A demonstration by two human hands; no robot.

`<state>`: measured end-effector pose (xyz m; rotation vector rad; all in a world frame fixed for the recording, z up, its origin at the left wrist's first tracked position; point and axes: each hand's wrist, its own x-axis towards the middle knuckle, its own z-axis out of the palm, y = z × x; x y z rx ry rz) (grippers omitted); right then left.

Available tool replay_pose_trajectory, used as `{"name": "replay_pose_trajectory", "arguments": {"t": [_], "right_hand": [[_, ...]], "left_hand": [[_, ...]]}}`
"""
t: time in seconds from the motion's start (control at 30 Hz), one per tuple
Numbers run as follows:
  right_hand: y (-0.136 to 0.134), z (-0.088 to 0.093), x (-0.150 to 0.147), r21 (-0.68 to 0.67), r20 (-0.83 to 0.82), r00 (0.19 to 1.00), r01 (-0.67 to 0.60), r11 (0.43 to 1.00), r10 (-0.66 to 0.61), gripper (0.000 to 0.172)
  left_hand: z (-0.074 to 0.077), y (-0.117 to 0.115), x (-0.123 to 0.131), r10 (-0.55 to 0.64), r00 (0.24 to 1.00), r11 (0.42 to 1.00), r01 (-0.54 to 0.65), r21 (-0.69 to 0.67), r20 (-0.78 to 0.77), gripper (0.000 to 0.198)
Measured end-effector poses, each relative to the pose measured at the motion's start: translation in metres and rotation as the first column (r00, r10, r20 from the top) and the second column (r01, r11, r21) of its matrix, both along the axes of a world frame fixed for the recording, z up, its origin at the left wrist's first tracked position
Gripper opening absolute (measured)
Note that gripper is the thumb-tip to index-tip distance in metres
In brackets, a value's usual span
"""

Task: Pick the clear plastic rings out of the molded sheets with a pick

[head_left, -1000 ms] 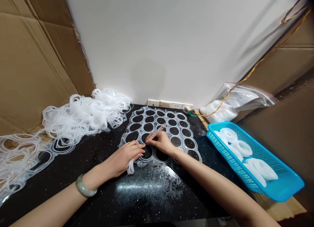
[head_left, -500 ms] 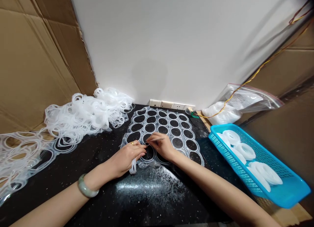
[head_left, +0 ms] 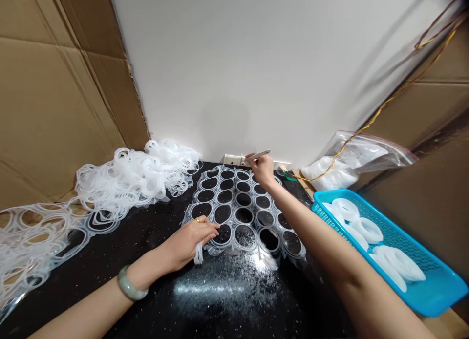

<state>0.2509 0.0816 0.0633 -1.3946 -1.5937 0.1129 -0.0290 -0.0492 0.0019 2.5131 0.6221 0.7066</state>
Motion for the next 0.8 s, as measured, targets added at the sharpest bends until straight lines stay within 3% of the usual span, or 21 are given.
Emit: {"name": "replay_pose_trajectory", "arguments": {"t": [0.07, 0.13, 0.23, 0.37, 0.47, 0.8], "right_hand": [[0.002, 0.001, 0.005, -0.051, -0.086, 0.996, -0.03, 0.998, 0.026, 0.019], [-0.005, -0.006, 0.002, -0.158, -0.164, 0.98, -0.14, 0.978, 0.113, 0.018], [-0.026, -0.028, -0.014, -0.3, -0.309, 0.92, -0.334, 0.894, 0.24, 0.019], [-0.046, -0.059, -0.036, -0.374, -0.404, 0.865, -0.453, 0.809, 0.298, 0.015], [-0.051, -0.072, -0.045, -0.376, -0.455, 0.826, -0.516, 0.77, 0.333, 0.013], [-0.054, -0.073, -0.046, -0.378, -0.52, 0.778, -0.58, 0.721, 0.353, 0.016]], "left_hand": [[0.007, 0.001, 0.001, -0.02, 1.0, 1.0, 0.02, -0.009, 0.008, 0.029], [0.013, 0.005, 0.003, -0.041, 0.999, 0.999, 0.041, -0.019, 0.013, 0.028], [0.018, 0.016, 0.009, -0.031, 0.999, 0.999, 0.031, -0.011, 0.037, 0.027], [0.013, 0.034, 0.016, 0.04, 0.999, 0.998, -0.039, 0.056, -0.019, 0.026], [0.005, 0.041, 0.018, 0.068, 0.993, 0.996, -0.061, 0.071, -0.092, 0.028], [-0.012, 0.041, 0.017, 0.094, 0.992, 0.991, -0.086, 0.099, -0.087, 0.032]]}}
